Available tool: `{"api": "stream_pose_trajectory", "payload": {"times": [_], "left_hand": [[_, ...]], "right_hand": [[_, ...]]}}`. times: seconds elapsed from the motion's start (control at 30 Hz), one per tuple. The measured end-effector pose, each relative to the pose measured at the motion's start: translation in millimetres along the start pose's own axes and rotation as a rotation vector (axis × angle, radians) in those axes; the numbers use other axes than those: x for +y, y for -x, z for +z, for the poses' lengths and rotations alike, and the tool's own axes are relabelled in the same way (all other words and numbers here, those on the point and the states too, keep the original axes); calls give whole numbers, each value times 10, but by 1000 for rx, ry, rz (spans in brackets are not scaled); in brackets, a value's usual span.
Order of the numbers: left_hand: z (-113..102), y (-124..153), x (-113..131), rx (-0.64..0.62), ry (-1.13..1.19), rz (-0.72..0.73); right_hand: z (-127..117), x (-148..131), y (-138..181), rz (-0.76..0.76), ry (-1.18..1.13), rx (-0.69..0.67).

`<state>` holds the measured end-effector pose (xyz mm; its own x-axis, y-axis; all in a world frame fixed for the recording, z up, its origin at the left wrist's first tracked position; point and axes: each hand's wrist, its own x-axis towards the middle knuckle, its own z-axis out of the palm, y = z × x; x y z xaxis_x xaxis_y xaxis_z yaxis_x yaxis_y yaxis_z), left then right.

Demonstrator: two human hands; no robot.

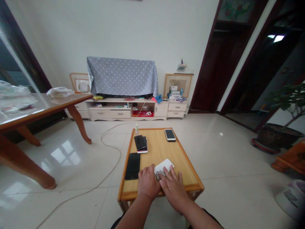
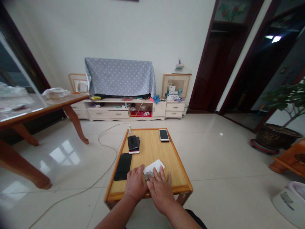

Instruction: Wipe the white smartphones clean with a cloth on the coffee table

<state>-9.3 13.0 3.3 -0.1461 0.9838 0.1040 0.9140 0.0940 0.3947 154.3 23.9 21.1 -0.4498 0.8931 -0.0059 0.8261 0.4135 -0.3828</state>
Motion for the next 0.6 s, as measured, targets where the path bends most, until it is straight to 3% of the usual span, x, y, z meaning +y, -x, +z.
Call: {"api": "stream_pose_trajectory", "payload": {"times": [0.17, 0.37, 0.5, 0.6], "left_hand": [[-19, 3, 15, -3, -2, -21], [-36, -2, -3, -32, 5, -10], [-47, 1, 4, -31, 3, -23], [-38, 1, 6, -18, 9, -22]], "right_hand": [[96, 53, -124, 218, 71, 18], [137, -5, -125, 25, 65, -4], [101, 43, -235, 238, 84, 31], [125, 41, -300, 192, 79, 17]]}}
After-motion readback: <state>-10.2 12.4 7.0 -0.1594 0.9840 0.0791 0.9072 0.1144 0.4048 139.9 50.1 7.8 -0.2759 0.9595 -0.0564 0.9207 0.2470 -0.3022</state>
